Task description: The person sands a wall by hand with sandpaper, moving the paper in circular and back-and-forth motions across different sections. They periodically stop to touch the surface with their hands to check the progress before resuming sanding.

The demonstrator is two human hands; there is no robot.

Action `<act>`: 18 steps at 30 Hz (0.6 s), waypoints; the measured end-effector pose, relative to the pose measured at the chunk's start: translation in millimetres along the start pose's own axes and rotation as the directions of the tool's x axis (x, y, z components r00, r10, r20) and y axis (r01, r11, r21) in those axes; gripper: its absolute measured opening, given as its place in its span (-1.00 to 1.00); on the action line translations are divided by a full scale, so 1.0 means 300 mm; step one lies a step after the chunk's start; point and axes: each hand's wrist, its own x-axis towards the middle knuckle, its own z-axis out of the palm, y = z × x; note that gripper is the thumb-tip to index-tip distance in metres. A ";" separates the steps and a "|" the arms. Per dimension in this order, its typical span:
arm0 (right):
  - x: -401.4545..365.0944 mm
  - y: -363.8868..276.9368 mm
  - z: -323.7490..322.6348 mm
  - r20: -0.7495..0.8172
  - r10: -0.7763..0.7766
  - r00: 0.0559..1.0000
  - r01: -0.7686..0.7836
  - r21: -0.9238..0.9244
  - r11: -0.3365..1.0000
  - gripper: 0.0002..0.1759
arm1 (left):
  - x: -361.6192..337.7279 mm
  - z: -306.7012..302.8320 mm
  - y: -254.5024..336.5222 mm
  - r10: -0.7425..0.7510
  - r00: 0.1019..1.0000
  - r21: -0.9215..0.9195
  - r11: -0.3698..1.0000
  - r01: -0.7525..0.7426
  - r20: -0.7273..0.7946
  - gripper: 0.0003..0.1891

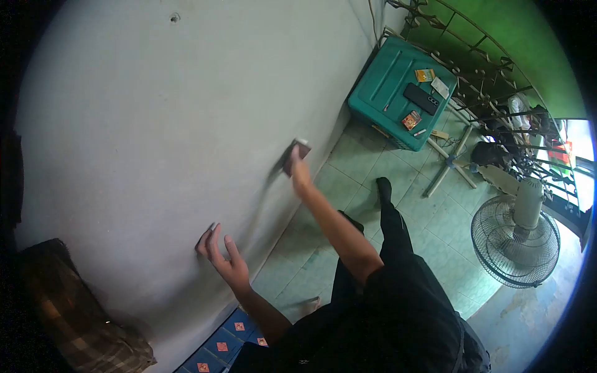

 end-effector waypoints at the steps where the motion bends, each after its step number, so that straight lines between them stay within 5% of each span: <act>1: -0.079 0.026 0.028 -0.021 -0.145 0.989 0.142 -0.114 0.983 -0.33 | -0.002 0.004 0.007 -0.004 1.000 -0.002 1.000 0.004 0.004 -0.70; 5: -0.079 -0.015 0.050 -0.052 -0.067 0.996 0.064 -0.063 0.996 -0.31 | -0.001 -0.002 0.016 -0.047 0.999 0.008 0.999 0.047 -0.017 -0.70; 6: 0.012 0.004 0.012 -0.024 -0.087 0.996 0.089 0.095 0.992 -0.30 | -0.002 -0.003 0.009 -0.057 0.998 -0.015 0.998 0.057 -0.010 -0.70; 9: 0.354 0.075 -0.145 -0.100 0.031 0.995 -0.015 0.159 0.987 -0.31 | -0.017 0.002 -0.002 -0.032 0.999 -0.010 0.999 0.032 -0.011 -0.70; 11: 0.457 0.076 -0.178 -0.124 0.252 0.960 -0.216 0.247 0.945 -0.55 | -0.031 0.005 -0.024 -0.041 0.999 0.006 0.999 0.041 -0.006 -0.71; 15: 0.172 0.061 -0.125 0.024 0.123 0.992 -0.125 0.246 0.961 -0.57 | -0.058 0.026 -0.047 -0.055 0.998 0.006 0.998 0.055 0.006 -0.72; 18: 0.148 0.158 -0.106 -0.068 0.051 0.996 -0.036 0.197 0.980 -0.60 | -0.054 0.024 -0.033 -0.076 0.997 0.005 0.997 0.076 0.030 -0.73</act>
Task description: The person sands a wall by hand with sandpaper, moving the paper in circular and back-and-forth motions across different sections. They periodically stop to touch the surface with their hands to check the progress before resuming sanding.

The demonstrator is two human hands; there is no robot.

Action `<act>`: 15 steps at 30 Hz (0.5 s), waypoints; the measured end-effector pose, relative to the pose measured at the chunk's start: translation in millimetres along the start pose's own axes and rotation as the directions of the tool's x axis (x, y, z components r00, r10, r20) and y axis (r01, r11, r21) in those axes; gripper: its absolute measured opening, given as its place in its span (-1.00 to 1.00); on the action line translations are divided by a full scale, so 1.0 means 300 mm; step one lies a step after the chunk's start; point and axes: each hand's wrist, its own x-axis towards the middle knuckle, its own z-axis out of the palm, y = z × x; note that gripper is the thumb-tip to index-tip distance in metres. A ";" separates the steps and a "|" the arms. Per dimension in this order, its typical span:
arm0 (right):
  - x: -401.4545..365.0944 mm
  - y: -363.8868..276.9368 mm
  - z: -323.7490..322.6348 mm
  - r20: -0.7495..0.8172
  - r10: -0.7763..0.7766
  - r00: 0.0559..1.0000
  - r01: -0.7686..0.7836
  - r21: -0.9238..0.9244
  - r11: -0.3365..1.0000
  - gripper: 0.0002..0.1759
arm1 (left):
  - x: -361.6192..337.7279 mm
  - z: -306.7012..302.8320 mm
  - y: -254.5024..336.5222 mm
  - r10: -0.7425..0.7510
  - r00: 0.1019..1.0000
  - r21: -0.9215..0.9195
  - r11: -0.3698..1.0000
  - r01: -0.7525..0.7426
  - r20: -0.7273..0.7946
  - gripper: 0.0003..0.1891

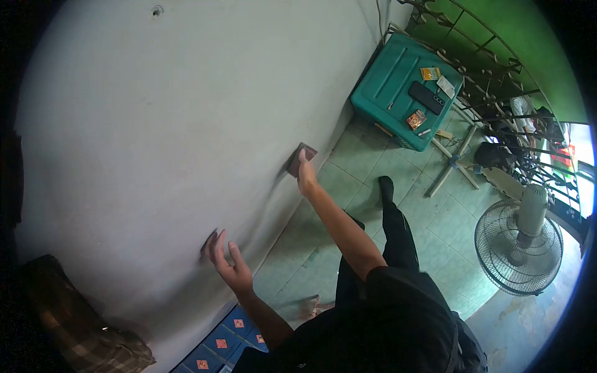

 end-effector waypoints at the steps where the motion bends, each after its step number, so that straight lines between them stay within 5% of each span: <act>1: 0.042 -0.009 -0.013 0.003 0.003 1.000 -0.003 0.003 1.000 -0.60 | 0.005 -0.006 0.001 0.002 1.000 0.004 1.000 -0.002 -0.003 -0.73; 6: 0.282 -0.081 -0.055 0.010 0.241 0.971 -0.239 0.169 0.956 -0.66 | -0.011 -0.007 -0.009 -0.070 0.997 0.000 0.998 0.071 -0.030 -0.73; 9: 0.029 -0.057 -0.056 0.221 0.114 0.969 -0.131 0.063 0.989 -0.64 | -0.048 0.024 -0.069 -0.059 0.998 -0.036 0.998 0.058 -0.023 -0.73; 11: -0.131 -0.041 0.019 0.078 0.112 0.991 -0.113 0.005 0.994 -0.61 | -0.043 0.023 -0.051 -0.024 0.999 -0.023 0.999 0.024 0.022 -0.73; 15: 0.006 0.002 0.001 0.064 0.045 0.997 -0.047 0.031 0.998 -0.56 | -0.008 -0.030 0.008 0.009 1.000 -0.036 0.999 -0.008 0.025 -0.73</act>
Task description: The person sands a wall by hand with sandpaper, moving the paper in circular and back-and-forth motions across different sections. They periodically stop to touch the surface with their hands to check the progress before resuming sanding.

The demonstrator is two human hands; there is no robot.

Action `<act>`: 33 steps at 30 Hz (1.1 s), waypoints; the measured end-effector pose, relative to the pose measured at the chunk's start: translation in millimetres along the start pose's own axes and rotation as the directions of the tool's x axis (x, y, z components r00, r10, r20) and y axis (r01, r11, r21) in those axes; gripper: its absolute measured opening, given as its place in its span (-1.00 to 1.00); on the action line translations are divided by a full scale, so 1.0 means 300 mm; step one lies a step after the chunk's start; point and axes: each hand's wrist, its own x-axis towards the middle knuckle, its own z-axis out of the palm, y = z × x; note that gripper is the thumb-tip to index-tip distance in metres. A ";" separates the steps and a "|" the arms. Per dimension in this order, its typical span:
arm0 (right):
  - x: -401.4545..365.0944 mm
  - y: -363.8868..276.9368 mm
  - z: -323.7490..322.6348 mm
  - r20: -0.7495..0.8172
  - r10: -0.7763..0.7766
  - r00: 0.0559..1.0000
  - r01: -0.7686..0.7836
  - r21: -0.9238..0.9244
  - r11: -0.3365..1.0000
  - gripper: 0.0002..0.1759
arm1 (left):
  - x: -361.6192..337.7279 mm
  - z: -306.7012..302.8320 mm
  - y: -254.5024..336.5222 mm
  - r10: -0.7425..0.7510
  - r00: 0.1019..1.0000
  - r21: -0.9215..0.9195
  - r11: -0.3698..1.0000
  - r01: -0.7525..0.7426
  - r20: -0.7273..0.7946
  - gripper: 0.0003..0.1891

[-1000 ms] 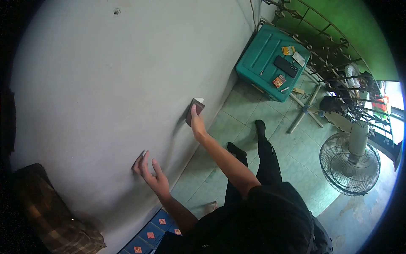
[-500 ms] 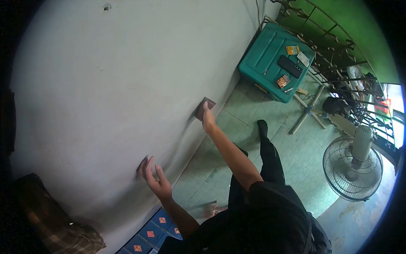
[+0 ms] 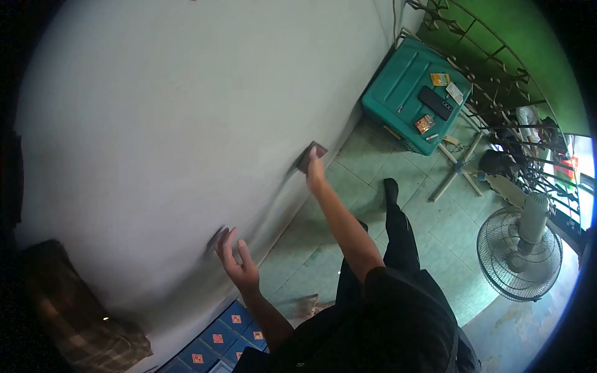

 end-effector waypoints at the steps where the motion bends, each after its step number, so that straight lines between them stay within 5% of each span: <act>1: -0.012 -0.063 0.022 0.025 0.034 0.999 -0.034 -0.024 0.999 -0.54 | -0.008 -0.016 0.008 0.002 1.000 0.002 1.000 -0.002 -0.005 -0.73; 6: -0.199 -0.149 0.151 0.055 -0.175 0.983 0.183 -0.241 0.953 -0.52 | -0.030 -0.032 0.029 0.010 1.000 -0.057 0.998 -0.009 0.018 -0.73; 8: -0.355 -0.230 0.254 0.068 -0.073 0.995 0.085 -0.184 0.979 -0.51 | -0.034 -0.041 0.044 0.027 0.999 -0.064 0.998 -0.026 0.019 -0.73; 11: -0.200 -0.222 0.217 0.053 -0.114 0.992 0.120 -0.145 0.982 -0.52 | -0.021 -0.092 0.089 0.046 0.999 -0.074 0.996 -0.047 -0.014 -0.73; 14: -0.151 -0.328 0.238 0.114 0.099 0.989 -0.096 -0.033 0.995 -0.58 | -0.022 -0.148 0.111 0.054 0.995 -0.077 0.995 -0.060 -0.079 -0.73; 17: -0.373 -0.365 0.351 0.256 -0.092 0.962 0.127 -0.125 0.984 -0.59 | -0.022 -0.173 0.110 0.030 0.991 -0.079 0.996 -0.041 -0.131 -0.73; 19: -0.466 -0.372 0.404 0.180 -0.093 0.979 0.123 -0.164 0.979 -0.59 | -0.029 -0.179 0.117 -0.001 0.987 -0.081 0.997 -0.012 -0.162 -0.73; 22: -0.251 -0.334 0.332 0.219 -0.005 0.976 0.047 -0.187 0.981 -0.56 | -0.026 -0.196 0.142 -0.008 0.973 -0.103 0.995 -0.017 -0.233 -0.72; 24: -0.219 -0.420 0.340 0.106 0.204 0.973 -0.192 -0.113 0.975 -0.59 | -0.045 -0.206 0.163 -0.073 0.953 -0.125 0.991 0.038 -0.293 -0.72; 26: -0.321 -0.483 0.413 0.077 0.167 0.983 -0.148 -0.214 0.966 -0.62 | -0.063 -0.206 0.166 -0.115 0.943 -0.164 0.984 0.065 -0.312 -0.68; 29: -0.564 -0.505 0.495 0.443 0.084 0.893 -0.044 -0.098 0.994 -0.66 | -0.105 -0.169 0.140 -0.266 0.897 -0.324 0.934 0.149 -0.354 -0.57; 33: -0.642 -0.497 0.549 0.409 0.044 0.911 0.051 -0.219 0.975 -0.53 | -0.108 -0.185 0.133 -0.504 0.752 -0.553 0.802 0.224 -0.425 -0.30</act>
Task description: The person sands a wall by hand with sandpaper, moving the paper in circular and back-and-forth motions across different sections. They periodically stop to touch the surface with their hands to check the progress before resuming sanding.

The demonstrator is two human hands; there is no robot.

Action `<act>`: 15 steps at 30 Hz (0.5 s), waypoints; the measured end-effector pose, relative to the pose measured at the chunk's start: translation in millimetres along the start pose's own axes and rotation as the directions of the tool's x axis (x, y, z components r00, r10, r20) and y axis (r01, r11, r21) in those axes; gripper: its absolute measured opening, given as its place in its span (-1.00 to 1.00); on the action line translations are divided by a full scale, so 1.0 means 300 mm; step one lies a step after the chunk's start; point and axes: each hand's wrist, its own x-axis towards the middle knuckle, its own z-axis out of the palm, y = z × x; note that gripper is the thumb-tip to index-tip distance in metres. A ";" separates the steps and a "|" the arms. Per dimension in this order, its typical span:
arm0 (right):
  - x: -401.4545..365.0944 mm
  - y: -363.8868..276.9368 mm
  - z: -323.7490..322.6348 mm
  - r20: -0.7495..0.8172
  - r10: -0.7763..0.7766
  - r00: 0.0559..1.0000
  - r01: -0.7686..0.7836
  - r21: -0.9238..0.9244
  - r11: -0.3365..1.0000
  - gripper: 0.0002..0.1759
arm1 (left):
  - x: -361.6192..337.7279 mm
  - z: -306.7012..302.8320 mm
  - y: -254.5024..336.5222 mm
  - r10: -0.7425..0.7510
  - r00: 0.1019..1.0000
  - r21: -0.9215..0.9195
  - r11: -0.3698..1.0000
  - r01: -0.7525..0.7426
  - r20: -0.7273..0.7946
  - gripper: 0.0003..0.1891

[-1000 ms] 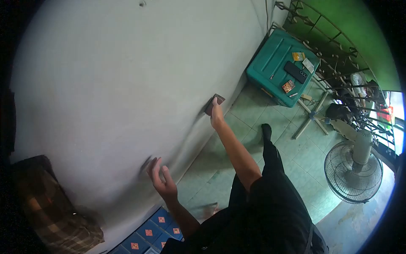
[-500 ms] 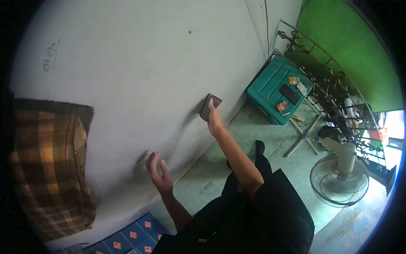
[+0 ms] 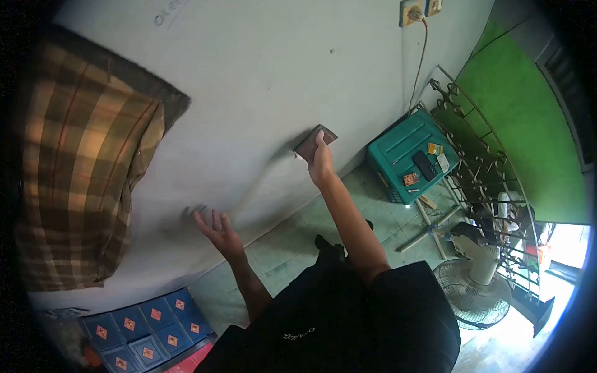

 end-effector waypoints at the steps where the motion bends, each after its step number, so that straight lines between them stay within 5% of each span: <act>1: 0.006 0.007 0.001 0.007 0.006 1.000 -0.006 -0.009 1.000 -0.53 | 0.012 -0.009 0.005 -0.004 1.000 -0.003 1.000 0.004 -0.011 -0.30; 4: 0.051 0.032 -0.024 0.016 -0.018 1.000 0.018 0.027 0.999 -0.65 | 0.058 -0.068 -0.016 -0.042 0.993 -0.086 0.996 0.033 -0.113 -0.21; 7: 0.144 0.038 -0.106 -0.166 0.053 0.985 -0.070 -0.095 0.993 -0.63 | 0.095 -0.139 -0.066 -0.070 0.989 -0.159 0.986 0.049 -0.128 -0.17; 9: 0.221 0.054 -0.182 -0.158 0.160 0.974 -0.148 0.088 0.985 -0.61 | 0.110 -0.177 -0.050 -0.035 0.993 -0.147 0.989 0.019 -0.109 -0.13; 11: 0.087 0.002 -0.049 -0.098 0.135 0.986 -0.134 0.009 0.991 -0.61 | 0.142 -0.204 -0.068 -0.049 0.991 -0.178 0.984 0.027 -0.121 -0.12; 13: -0.012 -0.002 0.054 0.142 -0.025 0.990 0.017 0.060 0.998 -0.55 | 0.147 -0.222 -0.092 -0.078 0.989 -0.198 0.979 0.053 -0.123 -0.11; 15: -0.051 -0.007 0.100 0.087 -0.025 0.996 0.024 0.005 1.000 -0.54 | 0.169 -0.224 -0.110 -0.104 0.990 -0.236 0.968 0.080 -0.093 -0.10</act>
